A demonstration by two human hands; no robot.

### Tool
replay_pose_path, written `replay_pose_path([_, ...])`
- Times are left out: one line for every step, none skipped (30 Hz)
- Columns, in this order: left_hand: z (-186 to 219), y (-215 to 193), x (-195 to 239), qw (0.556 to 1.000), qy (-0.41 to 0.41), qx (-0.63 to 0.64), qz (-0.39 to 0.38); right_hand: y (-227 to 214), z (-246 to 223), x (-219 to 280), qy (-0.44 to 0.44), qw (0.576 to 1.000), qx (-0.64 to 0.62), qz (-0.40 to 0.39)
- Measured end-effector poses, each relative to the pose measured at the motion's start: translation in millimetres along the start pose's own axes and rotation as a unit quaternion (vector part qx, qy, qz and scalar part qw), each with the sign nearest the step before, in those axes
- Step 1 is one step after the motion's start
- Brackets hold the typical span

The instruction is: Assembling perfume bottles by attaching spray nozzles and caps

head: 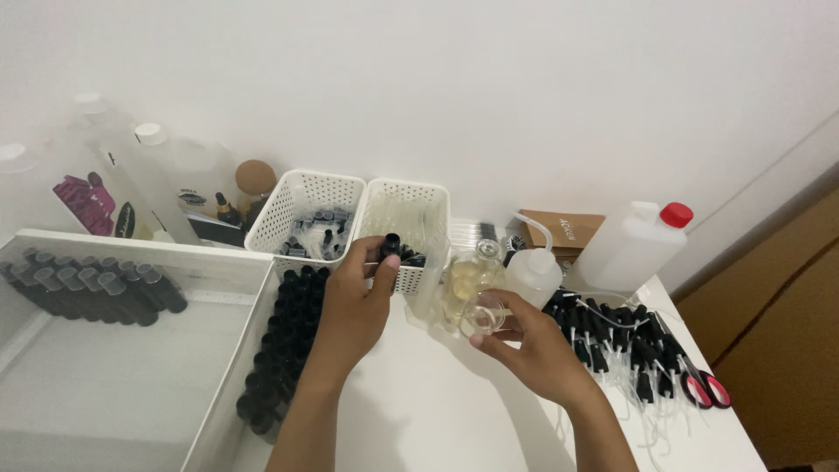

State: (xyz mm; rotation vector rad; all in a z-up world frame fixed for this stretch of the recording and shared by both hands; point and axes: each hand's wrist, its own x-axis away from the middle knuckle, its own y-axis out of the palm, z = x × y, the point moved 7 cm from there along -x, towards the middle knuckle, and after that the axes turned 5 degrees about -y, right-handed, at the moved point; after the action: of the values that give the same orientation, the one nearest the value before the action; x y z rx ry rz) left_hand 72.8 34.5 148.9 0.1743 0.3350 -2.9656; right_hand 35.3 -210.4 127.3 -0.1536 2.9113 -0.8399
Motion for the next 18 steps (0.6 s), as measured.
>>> replay_pose_path([0, 0, 0, 1.000, 0.000, 0.000, 0.001, -1, 2, 0, 0.000, 1.000, 0.000, -0.001])
replay_pose_path([-1, 0, 0, 1.000, -0.012, 0.012, -0.005, 1, 6, 0, 0.019, 1.000, -0.010, -0.014])
replay_pose_path([-2, 1, -1, 0.999, -0.023, 0.023, -0.011, 2, 10, 0, 0.037, 0.999, -0.021, -0.025])
replay_pose_path([-2, 1, -2, 0.999, -0.022, 0.023, -0.011, 3, 11, 0, 0.037, 0.999, -0.021, -0.025])
replay_pose_path([-3, 3, -2, 0.998, -0.031, 0.055, -0.015, 2, 9, -1, 0.018, 1.000, -0.009, -0.011])
replay_pose_path([-4, 4, -2, 0.995, -0.041, 0.086, -0.020, 0, 7, -1, -0.001, 1.000, 0.004, 0.002])
replay_pose_path([-3, 3, -2, 0.995, -0.041, 0.087, -0.020, 0, 2, 0, -0.001, 1.000, 0.005, 0.003])
replay_pose_path([-2, 4, -1, 0.996, -0.036, 0.074, -0.024, 2, 0, 1, 0.023, 1.000, -0.002, -0.007])
replay_pose_path([-1, 4, -1, 0.997, -0.030, 0.061, -0.028, 3, -3, 2, 0.046, 0.999, -0.009, -0.017])
replay_pose_path([-4, 4, -2, 0.997, -0.030, 0.061, -0.028, 3, -1, 2, 0.046, 0.999, -0.008, -0.016])
replay_pose_path([-5, 4, -4, 0.999, -0.015, 0.044, -0.026, 4, -1, 2, 0.032, 0.999, -0.011, -0.014])
replay_pose_path([-6, 4, -5, 0.999, -0.001, 0.026, -0.025, 5, -2, 1, 0.018, 1.000, -0.015, -0.013])
replay_pose_path([-6, 4, -5, 0.999, 0.000, 0.027, -0.025, 6, -4, 1, 0.018, 1.000, -0.014, -0.012])
replay_pose_path([-6, 5, -4, 0.999, -0.009, 0.030, -0.028, 6, -5, 1, 0.023, 1.000, -0.013, -0.001])
replay_pose_path([-6, 6, -3, 0.999, -0.019, 0.033, -0.032, 6, -6, 2, 0.030, 0.999, -0.012, 0.010])
replay_pose_path([-5, 8, -4, 0.999, -0.020, 0.034, -0.033, 5, -7, 2, 0.031, 0.999, -0.011, 0.010])
replay_pose_path([-5, 10, -4, 0.999, -0.014, 0.027, -0.035, 7, -9, 3, 0.029, 0.999, -0.016, 0.000])
replay_pose_path([-4, 10, -3, 0.999, -0.007, 0.020, -0.037, 9, -11, 4, 0.027, 0.999, -0.020, -0.010])
